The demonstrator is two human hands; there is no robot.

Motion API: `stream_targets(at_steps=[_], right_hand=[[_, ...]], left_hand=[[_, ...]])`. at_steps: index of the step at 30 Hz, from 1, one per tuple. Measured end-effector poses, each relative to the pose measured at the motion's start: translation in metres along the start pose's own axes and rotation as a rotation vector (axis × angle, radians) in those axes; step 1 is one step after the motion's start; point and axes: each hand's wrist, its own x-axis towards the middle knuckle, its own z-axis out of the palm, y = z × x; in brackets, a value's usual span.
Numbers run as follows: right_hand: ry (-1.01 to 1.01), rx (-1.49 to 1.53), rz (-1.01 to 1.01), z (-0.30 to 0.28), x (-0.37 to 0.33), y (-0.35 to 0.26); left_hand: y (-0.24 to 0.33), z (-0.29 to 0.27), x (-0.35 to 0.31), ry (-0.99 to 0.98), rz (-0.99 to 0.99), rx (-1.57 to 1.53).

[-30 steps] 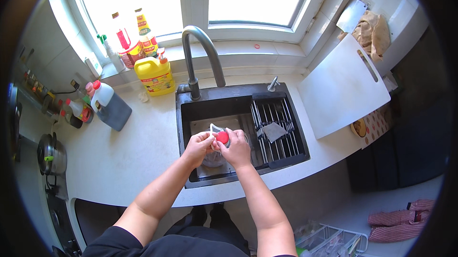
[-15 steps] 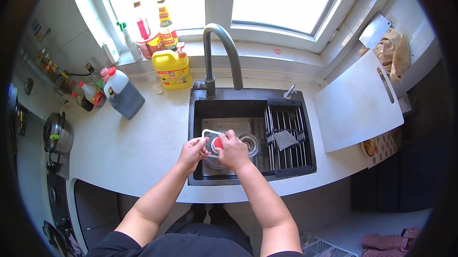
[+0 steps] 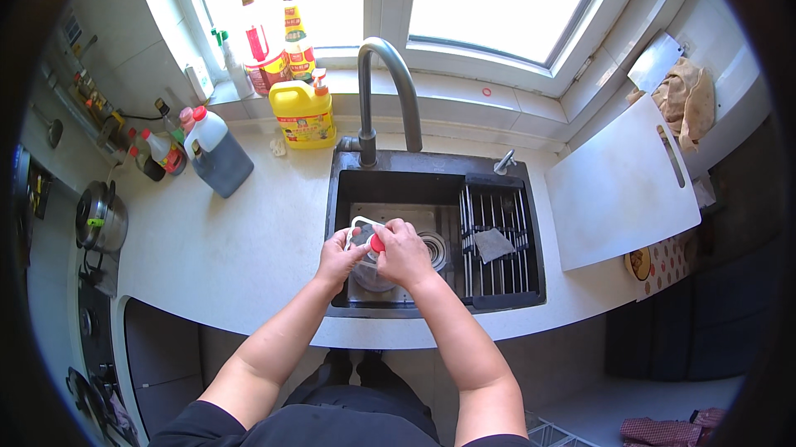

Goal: The person removes a red cap from a plastic bottle, inserts a plastic funnel into the opening, and pours used oil from a wok into the bottle. They then place the funnel and cap into a plastic bag and tie it.

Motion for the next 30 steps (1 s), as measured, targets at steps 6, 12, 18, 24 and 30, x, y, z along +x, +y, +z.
stream_targets(at_steps=[6, 12, 18, 24, 30], right_hand=[[-0.201, -0.064, 0.131, -0.008, 0.007, -0.006], [-0.162, 0.014, 0.084, -0.003, 0.004, -0.003], [-0.12, 0.003, 0.088, -0.005, 0.003, -0.015], [-0.092, 0.051, 0.026, -0.015, 0.007, -0.012], [0.054, 0.322, 0.067, -0.036, 0.015, -0.028]], left_hand=[[-0.005, -0.001, -0.004, 0.005, -0.028, 0.006], [-0.014, 0.0, -0.003, 0.053, 0.021, 0.047], [-0.025, -0.004, -0.005, 0.088, 0.125, 0.004], [-0.021, -0.008, -0.012, 0.088, 0.079, 0.07], [-0.021, -0.019, -0.017, 0.111, 0.07, 0.185]])
